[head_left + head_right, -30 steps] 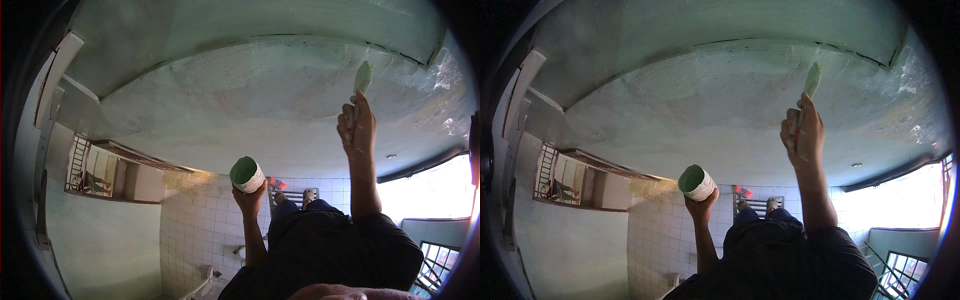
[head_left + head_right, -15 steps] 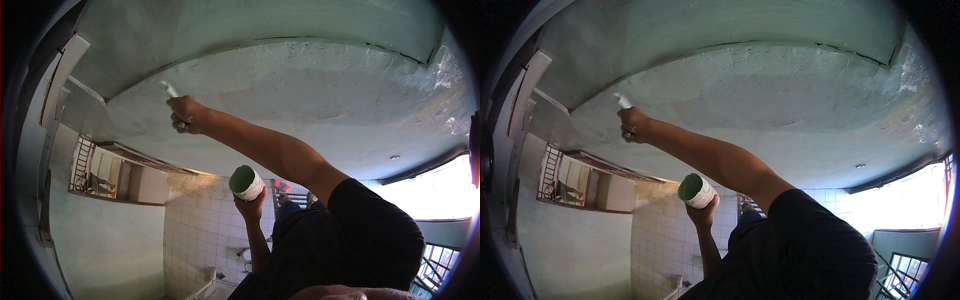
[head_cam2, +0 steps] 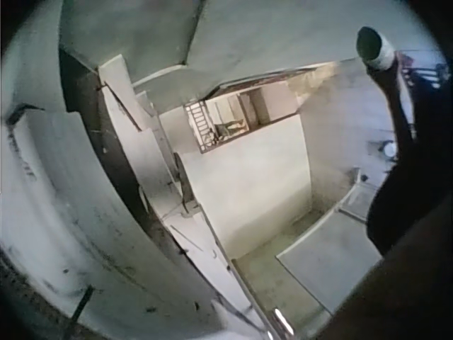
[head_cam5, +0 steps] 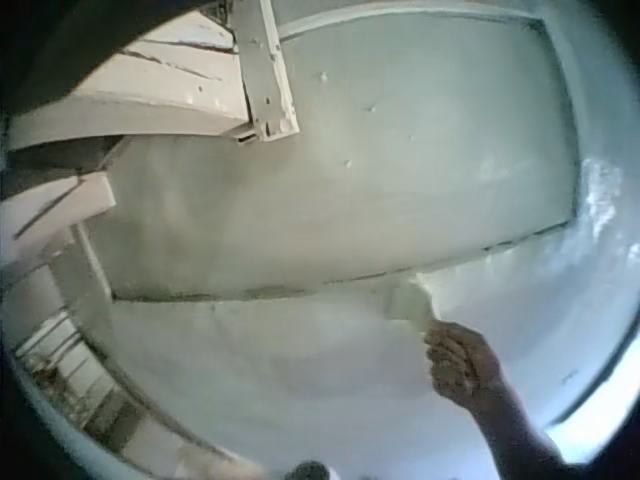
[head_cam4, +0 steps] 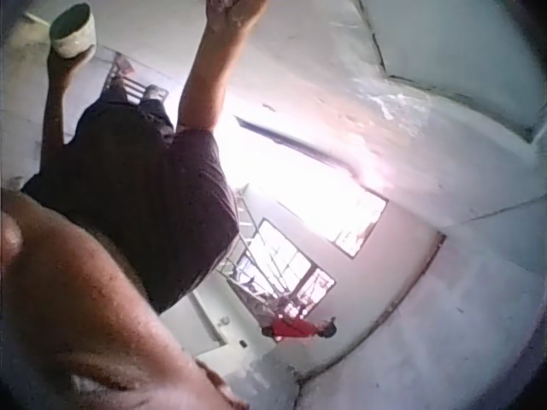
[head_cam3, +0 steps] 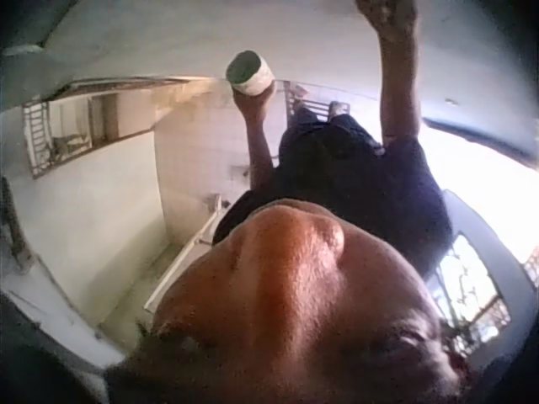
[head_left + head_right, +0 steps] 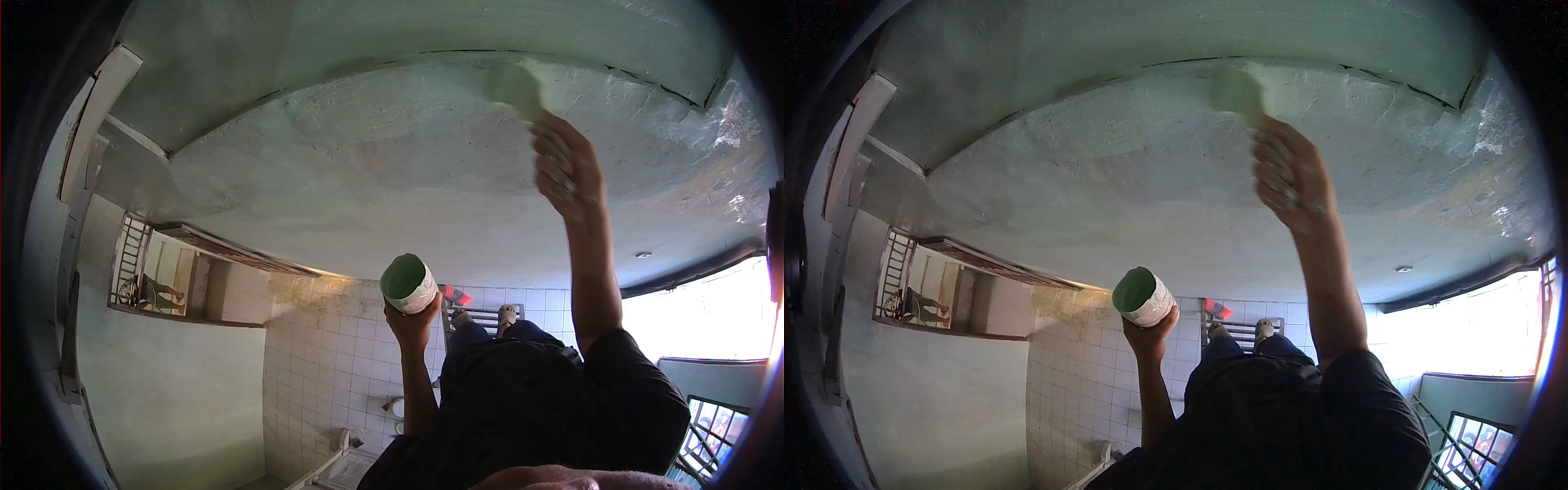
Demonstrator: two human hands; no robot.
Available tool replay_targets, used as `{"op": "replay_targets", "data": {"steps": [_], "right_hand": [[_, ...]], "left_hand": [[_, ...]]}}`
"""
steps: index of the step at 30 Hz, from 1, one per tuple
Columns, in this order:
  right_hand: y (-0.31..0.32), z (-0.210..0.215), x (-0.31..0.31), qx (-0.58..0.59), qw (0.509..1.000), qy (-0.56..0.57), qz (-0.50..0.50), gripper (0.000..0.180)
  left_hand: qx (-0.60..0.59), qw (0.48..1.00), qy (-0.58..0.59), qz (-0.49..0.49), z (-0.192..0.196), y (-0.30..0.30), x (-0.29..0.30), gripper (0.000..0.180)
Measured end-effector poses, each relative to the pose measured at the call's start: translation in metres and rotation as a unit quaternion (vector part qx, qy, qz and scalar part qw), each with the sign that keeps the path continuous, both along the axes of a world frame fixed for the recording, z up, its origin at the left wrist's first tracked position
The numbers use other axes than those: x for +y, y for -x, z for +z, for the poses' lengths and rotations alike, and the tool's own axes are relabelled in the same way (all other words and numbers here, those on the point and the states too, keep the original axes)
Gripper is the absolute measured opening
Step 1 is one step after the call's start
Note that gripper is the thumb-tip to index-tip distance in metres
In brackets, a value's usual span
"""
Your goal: The recorder paints a ceiling with a brush while holding a paint pot, standing on a platform.
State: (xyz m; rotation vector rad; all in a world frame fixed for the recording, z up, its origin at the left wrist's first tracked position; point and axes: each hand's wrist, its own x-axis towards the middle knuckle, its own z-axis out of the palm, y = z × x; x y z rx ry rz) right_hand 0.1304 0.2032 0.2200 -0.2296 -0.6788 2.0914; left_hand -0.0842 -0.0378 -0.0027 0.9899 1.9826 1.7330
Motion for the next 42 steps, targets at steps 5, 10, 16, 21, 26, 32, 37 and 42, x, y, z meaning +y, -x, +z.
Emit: {"op": "replay_targets", "data": {"steps": [5, 10, 16, 21, 26, 32, 37, 42], "right_hand": [[0.003, -0.008, -0.056, -0.151, 0.931, -0.055, -0.328, 0.031], [0.136, -0.012, -0.029, -0.164, 0.955, 0.017, -0.248, 0.034], [0.344, 0.01, -0.035, -0.221, 0.974, -0.038, -0.027, 0.031], [0.417, 0.034, -0.044, -0.188, 0.96, 0.021, 0.208, 0.015], [0.308, 0.018, 0.011, -0.035, 0.978, 0.088, 0.187, 0.012], [0.081, -0.011, 0.02, -0.01, 0.99, -0.059, 0.129, 0.027], [-0.049, -0.006, -0.018, -0.087, 0.984, -0.009, -0.155, 0.024], [-0.053, -0.017, -0.038, -0.162, 0.901, -0.053, -0.398, 0.025]], "left_hand": [[-0.026, 0.999, 0.011, -0.029, 0.007, -0.007, 0.001, 0.08], [-0.025, 0.999, 0.009, -0.02, 0.006, -0.008, -0.006, 0.08], [0.012, 0.999, -0.004, 0.047, 0.002, -0.007, -0.026, 0.08], [0.016, 0.995, -0.037, 0.09, -0.001, -0.008, -0.034, 0.081], [0.0, 0.995, -0.029, 0.097, -0.001, -0.008, -0.032, 0.08], [-0.005, 0.999, 0.004, 0.038, 0.007, -0.004, -0.02, 0.079], [-0.039, 0.999, 0.0, -0.021, 0.006, -0.009, -0.001, 0.079], [-0.035, 0.998, 0.013, -0.048, -0.002, -0.018, 0.003, 0.078]]}}
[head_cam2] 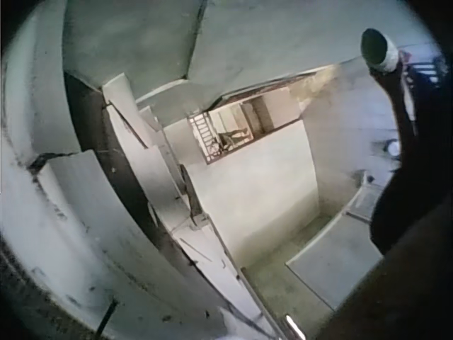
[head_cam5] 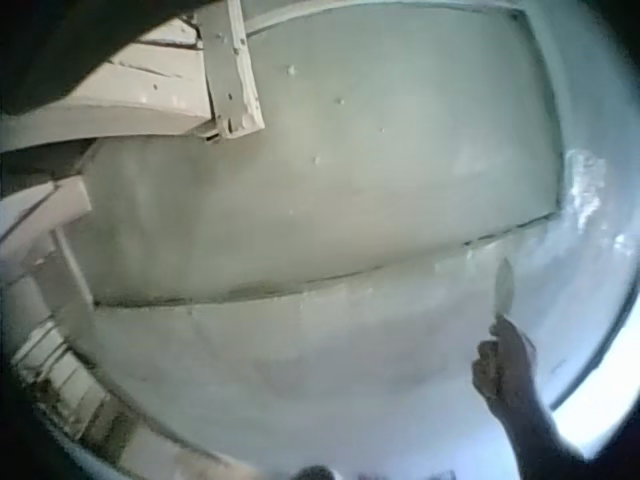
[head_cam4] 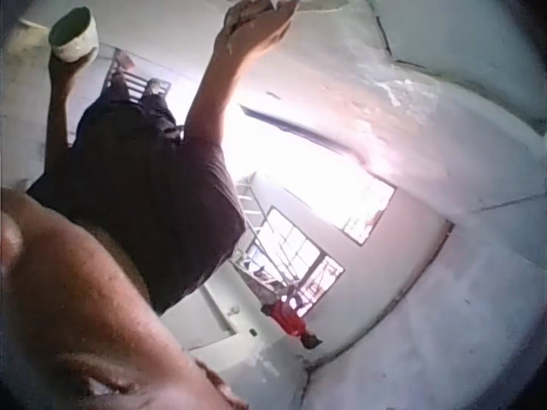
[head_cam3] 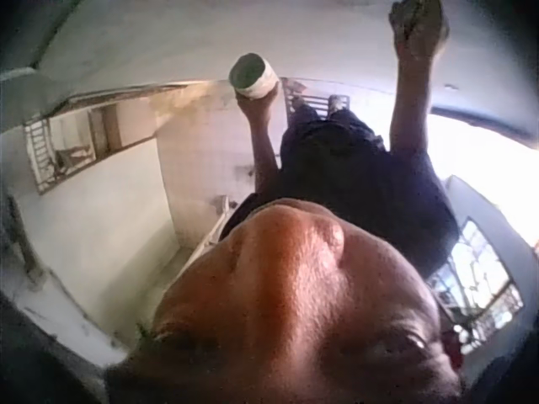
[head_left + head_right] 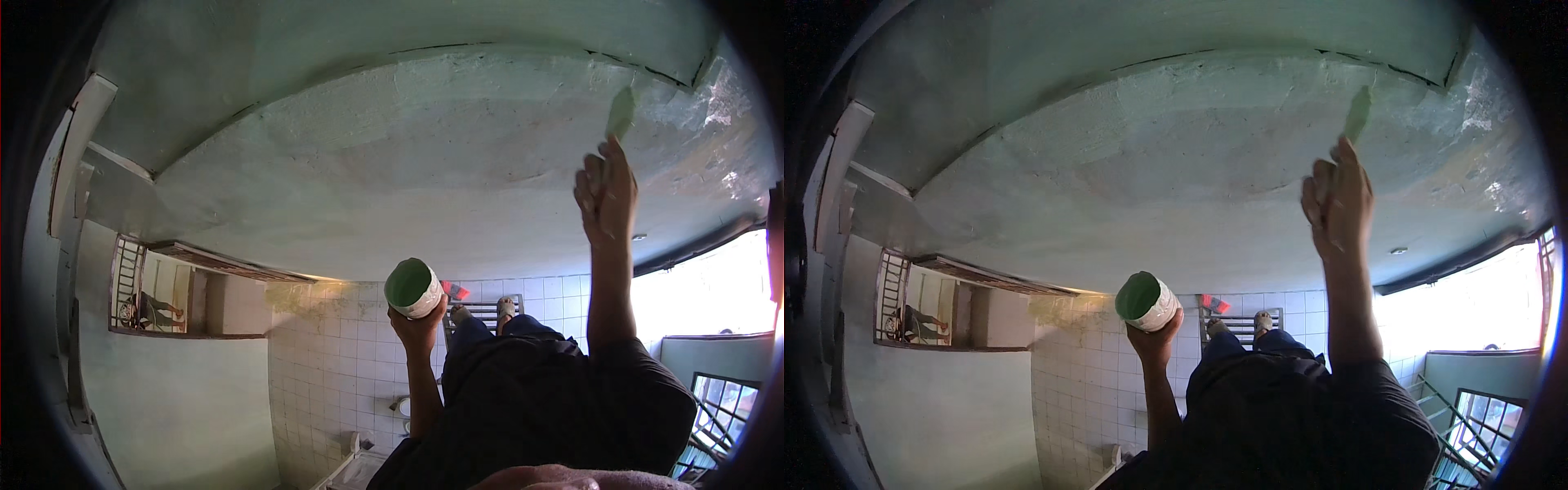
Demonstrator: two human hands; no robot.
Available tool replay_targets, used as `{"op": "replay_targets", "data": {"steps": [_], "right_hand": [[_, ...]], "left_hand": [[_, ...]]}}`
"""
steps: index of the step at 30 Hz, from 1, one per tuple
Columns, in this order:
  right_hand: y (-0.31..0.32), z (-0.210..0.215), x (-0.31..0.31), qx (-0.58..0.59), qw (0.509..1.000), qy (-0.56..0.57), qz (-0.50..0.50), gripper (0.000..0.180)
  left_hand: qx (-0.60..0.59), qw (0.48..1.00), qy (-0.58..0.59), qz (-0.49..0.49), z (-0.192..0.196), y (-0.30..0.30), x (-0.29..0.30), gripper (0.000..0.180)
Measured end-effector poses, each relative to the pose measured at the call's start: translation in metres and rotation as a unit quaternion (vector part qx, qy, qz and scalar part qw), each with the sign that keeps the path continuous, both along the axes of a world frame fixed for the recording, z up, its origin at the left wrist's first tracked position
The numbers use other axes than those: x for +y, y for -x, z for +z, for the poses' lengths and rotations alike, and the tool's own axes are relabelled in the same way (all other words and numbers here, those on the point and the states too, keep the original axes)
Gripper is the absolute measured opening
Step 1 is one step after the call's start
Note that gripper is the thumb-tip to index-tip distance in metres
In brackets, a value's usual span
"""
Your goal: The recorder paints a ceiling with a brush while holding a paint pot, standing on a platform.
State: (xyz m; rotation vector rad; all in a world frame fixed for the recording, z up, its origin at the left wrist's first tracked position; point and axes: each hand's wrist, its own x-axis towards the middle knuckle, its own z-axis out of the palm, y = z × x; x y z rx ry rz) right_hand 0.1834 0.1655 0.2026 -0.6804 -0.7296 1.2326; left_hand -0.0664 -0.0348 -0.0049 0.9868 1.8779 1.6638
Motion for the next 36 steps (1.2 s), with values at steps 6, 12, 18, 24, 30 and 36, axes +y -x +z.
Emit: {"op": "replay_targets", "data": {"steps": [6, 12, 18, 24, 30, 36], "right_hand": [[0.158, 0.019, 0.031, 0.032, 0.993, 0.053, 0.096, 0.034], [0.27, 0.025, 0.005, 0.017, 0.897, 0.128, 0.422, 0.025], [0.123, 0.01, 0.061, 0.207, 0.821, 0.069, 0.527, 0.021], [-0.038, 0.007, 0.035, 0.109, 0.964, 0.0, 0.243, 0.023], [0.007, 0.007, 0.022, 0.032, 0.997, 0.019, -0.065, 0.021], [0.187, 0.007, 0.026, -0.007, 0.975, 0.13, 0.181, 0.028]], "left_hand": [[0.036, 0.999, 0.015, 0.006, -0.003, -0.005, -0.008, 0.078], [0.032, 0.999, -0.015, 0.002, 0.0, -0.005, -0.01, 0.078], [0.034, 0.999, -0.023, 0.01, -0.003, -0.002, -0.007, 0.081], [0.017, 0.999, -0.011, -0.026, -0.011, 0.003, 0.0, 0.08], [0.034, 0.999, -0.002, -0.017, -0.011, 0.0, 0.0, 0.08], [0.029, 0.999, 0.011, -0.017, -0.01, -0.001, -0.003, 0.083]]}}
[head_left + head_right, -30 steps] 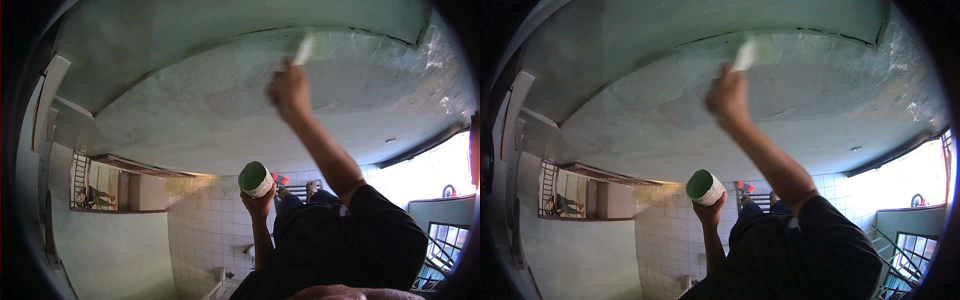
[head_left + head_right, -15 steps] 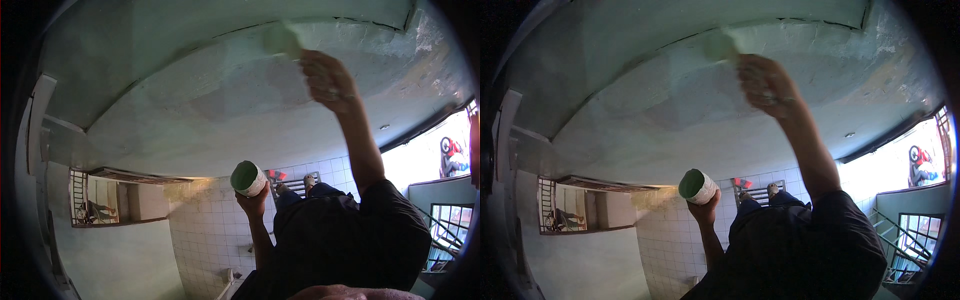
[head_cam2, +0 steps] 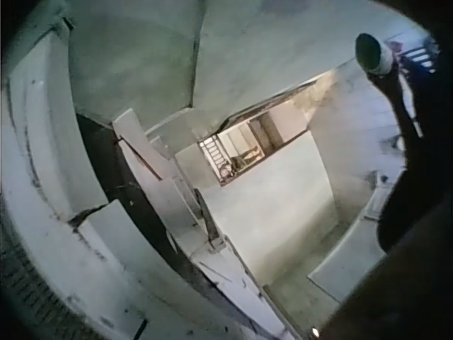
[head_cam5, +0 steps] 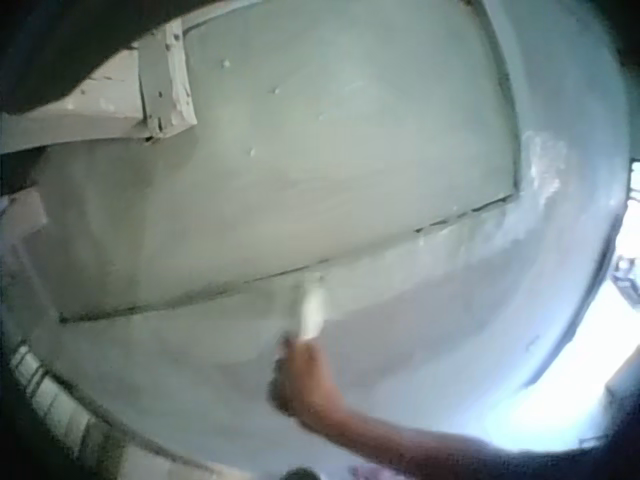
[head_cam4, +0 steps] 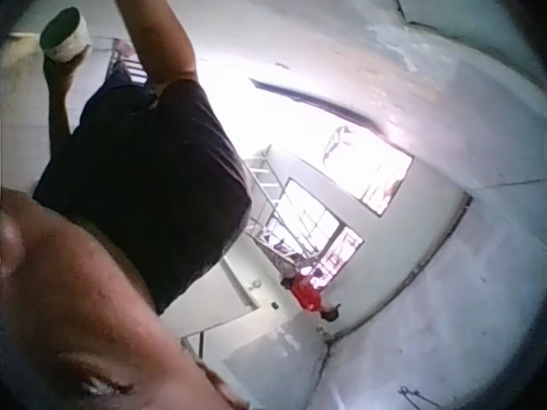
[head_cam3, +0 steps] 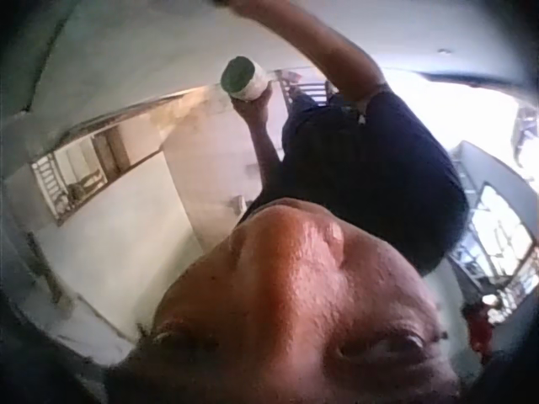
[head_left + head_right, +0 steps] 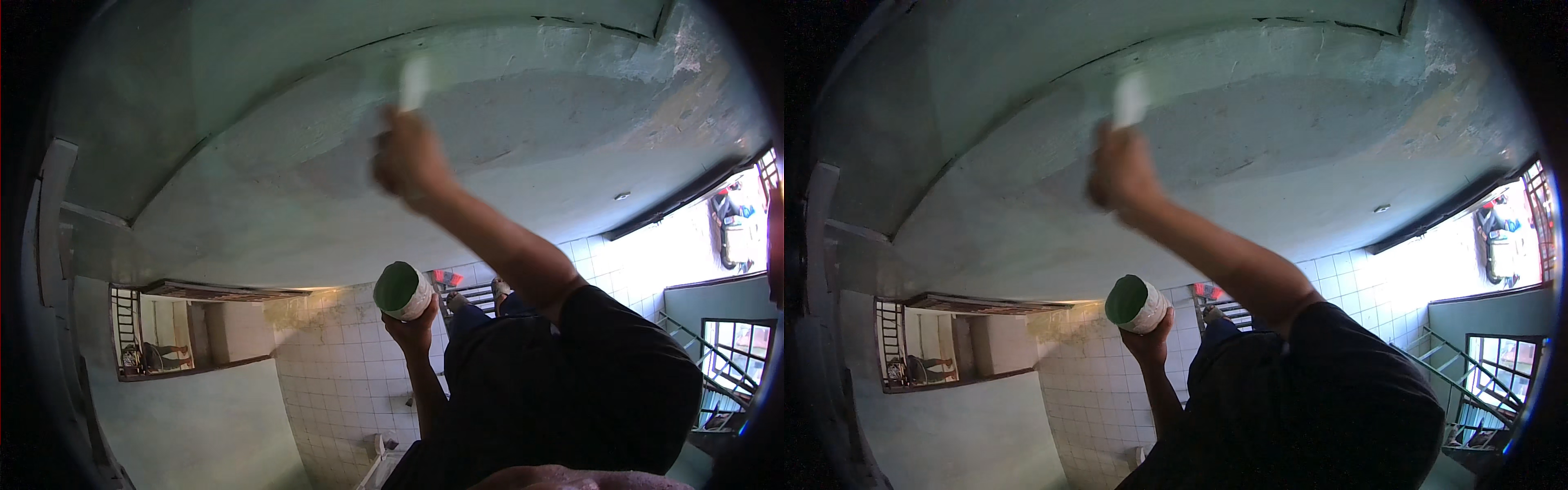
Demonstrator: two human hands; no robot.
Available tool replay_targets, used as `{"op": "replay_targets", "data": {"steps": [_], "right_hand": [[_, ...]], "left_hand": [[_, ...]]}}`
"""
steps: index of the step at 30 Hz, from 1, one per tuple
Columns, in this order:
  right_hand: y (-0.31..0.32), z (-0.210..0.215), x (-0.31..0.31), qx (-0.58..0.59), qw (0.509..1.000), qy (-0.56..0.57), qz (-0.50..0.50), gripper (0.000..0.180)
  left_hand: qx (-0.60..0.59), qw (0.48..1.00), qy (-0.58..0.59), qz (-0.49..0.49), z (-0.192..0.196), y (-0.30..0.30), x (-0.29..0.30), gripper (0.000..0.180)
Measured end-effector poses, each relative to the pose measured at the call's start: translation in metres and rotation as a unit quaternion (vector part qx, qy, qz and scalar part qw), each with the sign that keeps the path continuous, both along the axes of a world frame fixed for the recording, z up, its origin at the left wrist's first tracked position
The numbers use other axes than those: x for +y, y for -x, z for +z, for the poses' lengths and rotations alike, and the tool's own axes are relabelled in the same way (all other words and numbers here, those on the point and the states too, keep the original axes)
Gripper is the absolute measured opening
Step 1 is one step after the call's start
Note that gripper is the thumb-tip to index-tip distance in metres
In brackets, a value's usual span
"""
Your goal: The recorder paints a ceiling with a brush while holding a paint pot, standing on a platform.
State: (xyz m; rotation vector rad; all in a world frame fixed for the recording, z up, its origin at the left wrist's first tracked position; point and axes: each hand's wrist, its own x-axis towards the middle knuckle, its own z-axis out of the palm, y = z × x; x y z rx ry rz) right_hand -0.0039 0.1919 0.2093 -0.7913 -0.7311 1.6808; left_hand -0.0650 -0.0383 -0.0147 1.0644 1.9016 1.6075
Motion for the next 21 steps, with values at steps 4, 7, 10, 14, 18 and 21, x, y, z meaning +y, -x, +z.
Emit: {"op": "replay_targets", "data": {"steps": [4, 7, 10, 14, 18, 21], "right_hand": [[0.062, 0.007, -0.02, 0.092, 0.947, 0.021, 0.308, 0.025], [0.034, 0.015, -0.012, 0.065, 0.947, 0.04, 0.312, 0.024], [-0.066, 0.012, 0.014, 0.107, 0.943, 0.009, 0.315, 0.021], [-0.196, 0.019, 0.029, 0.115, 0.963, 0.017, 0.242, 0.022], [-0.289, 0.03, 0.005, 0.011, 0.999, -0.028, 0.012, 0.023], [-0.318, 0.03, -0.01, -0.052, 0.994, -0.049, -0.088, 0.023]], "left_hand": [[0.04, 0.999, -0.01, 0.029, 0.002, -0.002, 0.001, 0.087], [-0.002, 0.999, -0.039, 0.023, 0.004, -0.004, 0.003, 0.086], [0.016, 1.0, -0.013, -0.012, 0.008, -0.001, 0.003, 0.083], [0.0, 0.999, -0.014, -0.044, 0.009, 0.005, 0.011, 0.081], [-0.016, 0.997, -0.024, -0.071, 0.008, 0.006, 0.026, 0.079], [-0.026, 0.996, -0.029, -0.084, 0.007, 0.006, 0.037, 0.083]]}}
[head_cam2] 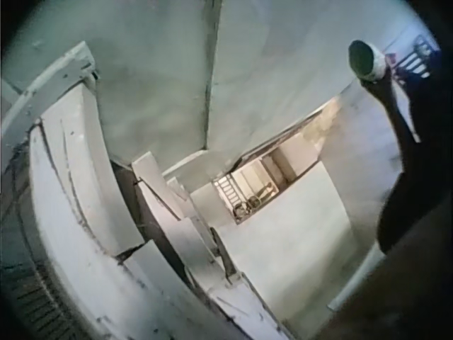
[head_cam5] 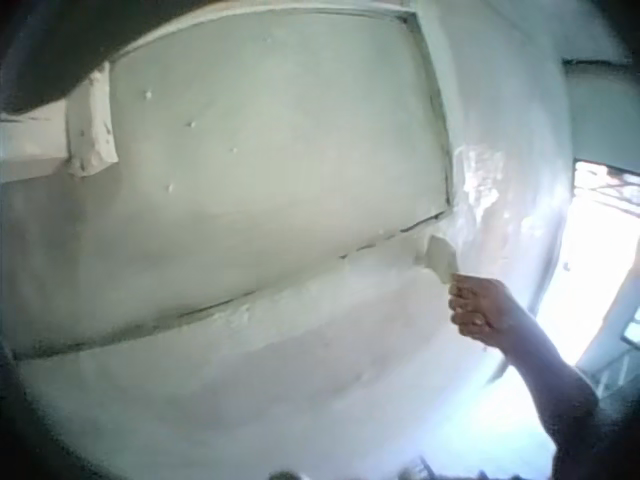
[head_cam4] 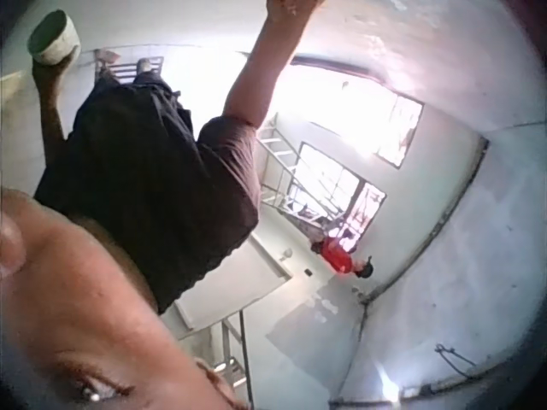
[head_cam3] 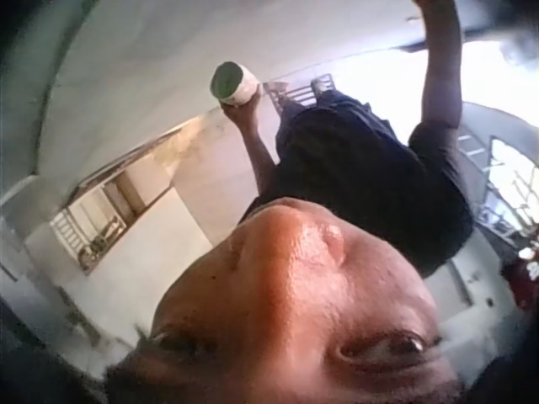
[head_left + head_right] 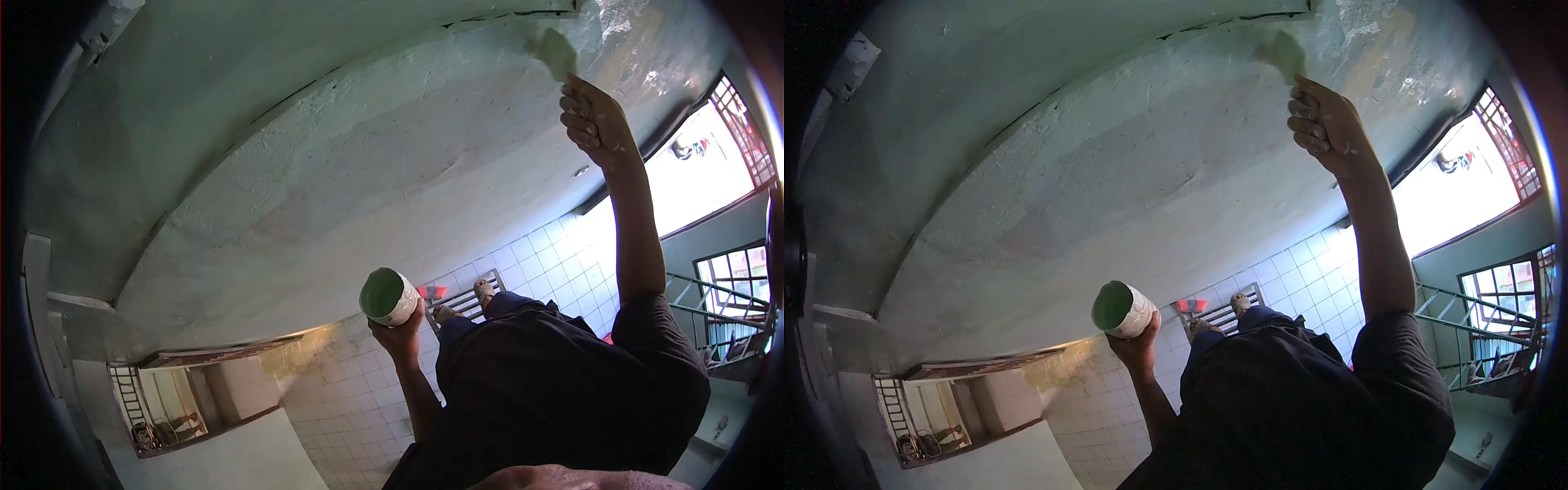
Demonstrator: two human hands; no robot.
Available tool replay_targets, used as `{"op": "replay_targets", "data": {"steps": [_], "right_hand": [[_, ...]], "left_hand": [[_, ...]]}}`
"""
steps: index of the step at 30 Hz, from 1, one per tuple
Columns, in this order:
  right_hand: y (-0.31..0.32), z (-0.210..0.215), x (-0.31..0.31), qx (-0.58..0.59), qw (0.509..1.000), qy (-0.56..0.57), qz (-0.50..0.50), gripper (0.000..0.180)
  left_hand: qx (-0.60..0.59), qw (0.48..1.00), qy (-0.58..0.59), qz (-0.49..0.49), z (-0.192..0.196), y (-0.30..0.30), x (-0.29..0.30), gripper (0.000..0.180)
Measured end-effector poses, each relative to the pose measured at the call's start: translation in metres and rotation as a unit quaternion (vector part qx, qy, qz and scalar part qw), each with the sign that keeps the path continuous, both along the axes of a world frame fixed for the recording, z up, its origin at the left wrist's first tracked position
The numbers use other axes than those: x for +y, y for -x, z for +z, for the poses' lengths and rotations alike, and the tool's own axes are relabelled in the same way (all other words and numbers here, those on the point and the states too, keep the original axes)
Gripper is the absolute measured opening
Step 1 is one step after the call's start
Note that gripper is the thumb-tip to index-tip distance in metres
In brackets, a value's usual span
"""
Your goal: The recorder paints a ceiling with a brush while holding a paint pot, standing on a platform.
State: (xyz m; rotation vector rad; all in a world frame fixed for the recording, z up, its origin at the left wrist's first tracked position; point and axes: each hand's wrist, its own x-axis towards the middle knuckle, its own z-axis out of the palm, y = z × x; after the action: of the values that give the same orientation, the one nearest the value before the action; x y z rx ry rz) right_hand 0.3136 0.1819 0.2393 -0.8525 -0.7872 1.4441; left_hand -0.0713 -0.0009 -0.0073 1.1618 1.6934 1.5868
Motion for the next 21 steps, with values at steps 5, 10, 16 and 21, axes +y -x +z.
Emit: {"op": "replay_targets", "data": {"steps": [5, 10, 16, 21], "right_hand": [[0.066, -0.007, 0.016, -0.014, 0.983, 0.064, -0.174, 0.021], [0.229, -0.006, 0.008, 0.116, 0.987, 0.1, 0.054, 0.025], [0.365, 0.025, -0.01, 0.119, 0.906, 0.138, 0.382, 0.026], [0.33, -0.021, 0.017, 0.216, 0.834, 0.123, 0.493, 0.02]], "left_hand": [[0.032, 0.999, 0.03, -0.01, -0.001, -0.006, 0.009, 0.089], [0.033, 0.999, 0.035, 0.0, 0.004, -0.005, 0.002, 0.088], [0.036, 0.999, -0.014, 0.02, 0.009, -0.008, -0.004, 0.077], [0.024, 0.999, -0.011, 0.029, 0.005, -0.009, -0.003, 0.076]]}}
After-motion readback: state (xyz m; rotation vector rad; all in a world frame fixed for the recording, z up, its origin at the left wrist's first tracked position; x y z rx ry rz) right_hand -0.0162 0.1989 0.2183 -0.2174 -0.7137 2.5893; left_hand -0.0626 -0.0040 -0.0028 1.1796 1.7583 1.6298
